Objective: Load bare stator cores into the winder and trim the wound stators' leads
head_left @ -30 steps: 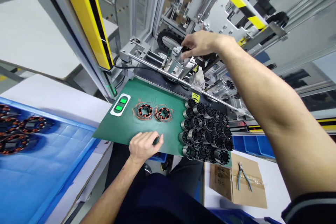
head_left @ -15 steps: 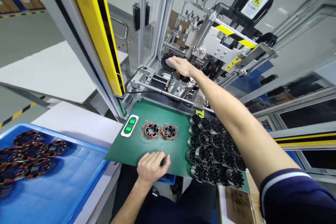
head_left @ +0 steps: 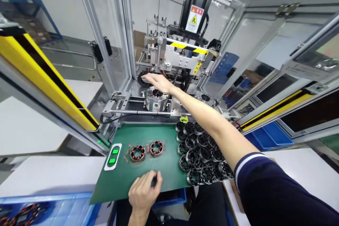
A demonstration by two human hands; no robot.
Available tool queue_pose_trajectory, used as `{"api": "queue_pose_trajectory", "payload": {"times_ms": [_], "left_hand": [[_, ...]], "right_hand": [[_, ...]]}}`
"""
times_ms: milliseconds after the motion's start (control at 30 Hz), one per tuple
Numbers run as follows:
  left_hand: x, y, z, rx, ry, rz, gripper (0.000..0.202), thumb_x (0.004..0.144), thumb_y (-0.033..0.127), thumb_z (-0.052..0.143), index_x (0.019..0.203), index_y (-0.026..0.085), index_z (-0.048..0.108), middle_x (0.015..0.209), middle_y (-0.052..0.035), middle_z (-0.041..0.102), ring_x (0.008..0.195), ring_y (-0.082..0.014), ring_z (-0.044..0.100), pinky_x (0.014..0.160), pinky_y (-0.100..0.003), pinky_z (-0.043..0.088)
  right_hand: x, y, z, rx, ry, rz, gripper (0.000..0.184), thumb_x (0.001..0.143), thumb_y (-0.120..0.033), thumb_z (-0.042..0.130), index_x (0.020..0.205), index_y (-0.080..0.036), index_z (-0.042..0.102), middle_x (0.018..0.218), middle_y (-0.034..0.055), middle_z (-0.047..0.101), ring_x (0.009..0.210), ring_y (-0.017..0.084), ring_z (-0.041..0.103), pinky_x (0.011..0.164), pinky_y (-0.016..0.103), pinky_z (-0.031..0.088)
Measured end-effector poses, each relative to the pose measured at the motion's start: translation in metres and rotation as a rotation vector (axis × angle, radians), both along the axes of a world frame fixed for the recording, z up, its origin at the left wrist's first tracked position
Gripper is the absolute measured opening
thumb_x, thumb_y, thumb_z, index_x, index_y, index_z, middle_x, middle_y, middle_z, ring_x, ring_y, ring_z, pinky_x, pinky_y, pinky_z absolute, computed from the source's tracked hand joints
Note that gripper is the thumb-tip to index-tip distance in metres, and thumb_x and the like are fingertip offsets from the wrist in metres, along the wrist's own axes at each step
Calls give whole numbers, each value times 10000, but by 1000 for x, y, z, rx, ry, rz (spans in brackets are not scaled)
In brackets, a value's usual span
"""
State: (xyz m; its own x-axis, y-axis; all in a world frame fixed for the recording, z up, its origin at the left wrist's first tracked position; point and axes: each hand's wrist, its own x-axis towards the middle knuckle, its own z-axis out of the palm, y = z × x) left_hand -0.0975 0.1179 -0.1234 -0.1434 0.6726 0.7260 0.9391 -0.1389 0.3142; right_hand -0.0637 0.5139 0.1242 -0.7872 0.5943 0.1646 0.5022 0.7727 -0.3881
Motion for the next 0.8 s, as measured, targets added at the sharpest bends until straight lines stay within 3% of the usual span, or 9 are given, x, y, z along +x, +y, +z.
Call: {"api": "queue_pose_trajectory", "payload": {"times_ms": [100, 200, 333, 433, 533, 600, 667, 700, 800], "left_hand": [[1, -1, -1, 9, 12, 11, 225, 947, 118, 741, 835, 279, 630, 639, 75, 704, 516, -173, 647, 636, -376, 438], [0, -2, -2, -1, 42, 9, 222, 941, 103, 728, 868, 281, 617, 644, 78, 712, 528, -179, 663, 636, -386, 446], [-4, -1, -3, -20, 78, -5, 233, 939, 85, 737, 900, 282, 619, 645, 81, 704, 529, -178, 650, 629, -394, 441], [-5, -3, -5, -16, 116, 16, 242, 935, 91, 739, 859, 282, 611, 631, 79, 682, 511, -170, 616, 602, -388, 432], [-4, -7, 2, -22, 96, 20, 243, 946, 109, 717, 810, 282, 613, 544, 90, 555, 459, -151, 526, 553, -356, 419], [-7, -2, 22, -13, 14, -38, 210, 970, 123, 702, 838, 278, 652, 523, 94, 485, 442, -134, 478, 531, -323, 420], [-17, 21, 59, 23, -70, -119, 140, 1007, 150, 692, 933, 269, 700, 596, 79, 569, 487, -121, 517, 559, -293, 449], [-24, 43, 83, 59, -83, -147, 111, 1032, 179, 674, 974, 266, 709, 704, 51, 678, 559, -126, 590, 610, -287, 483], [-49, 146, 167, -77, -81, 54, 221, 1134, 381, 549, 1102, 260, 731, 1026, -65, 798, 889, -238, 709, 781, -362, 519]], "right_hand": [[75, 9, 28, 28, 142, -7, 859, 1163, -795, 89, 1575, -310, 667, 1605, 2, 717, 1343, 218, 717, 1243, 406, 532], [152, 33, 36, 23, 142, -170, 936, 1127, -846, 105, 1615, -274, 664, 1454, 74, 796, 1195, 256, 787, 1174, 445, 582], [208, 57, -2, -15, -136, -397, 959, 1134, -771, 16, 1683, -261, 614, 1660, 96, 682, 1445, 302, 698, 1270, 471, 515], [213, 64, -37, -74, -278, -447, 852, 1130, -823, 221, 1611, -298, 689, 1718, 72, 636, 1588, 368, 587, 1339, 525, 432], [210, 67, -51, -113, -296, -459, 771, 1127, -823, 289, 1587, -355, 694, 1696, 35, 661, 1583, 372, 590, 1330, 524, 427], [209, 67, -51, -129, -297, -472, 753, 1137, -804, 260, 1569, -364, 692, 1680, 31, 675, 1560, 372, 609, 1307, 530, 442], [209, 68, -50, -140, -293, -482, 757, 1142, -793, 230, 1532, -352, 707, 1642, 50, 704, 1522, 377, 637, 1285, 544, 453], [209, 68, -50, -143, -292, -486, 763, 1143, -789, 217, 1515, -345, 714, 1623, 60, 718, 1505, 380, 648, 1278, 550, 455], [208, 68, -51, -140, -291, -491, 782, 1145, -781, 193, 1488, -328, 730, 1602, 89, 730, 1492, 386, 656, 1270, 559, 454]]}}
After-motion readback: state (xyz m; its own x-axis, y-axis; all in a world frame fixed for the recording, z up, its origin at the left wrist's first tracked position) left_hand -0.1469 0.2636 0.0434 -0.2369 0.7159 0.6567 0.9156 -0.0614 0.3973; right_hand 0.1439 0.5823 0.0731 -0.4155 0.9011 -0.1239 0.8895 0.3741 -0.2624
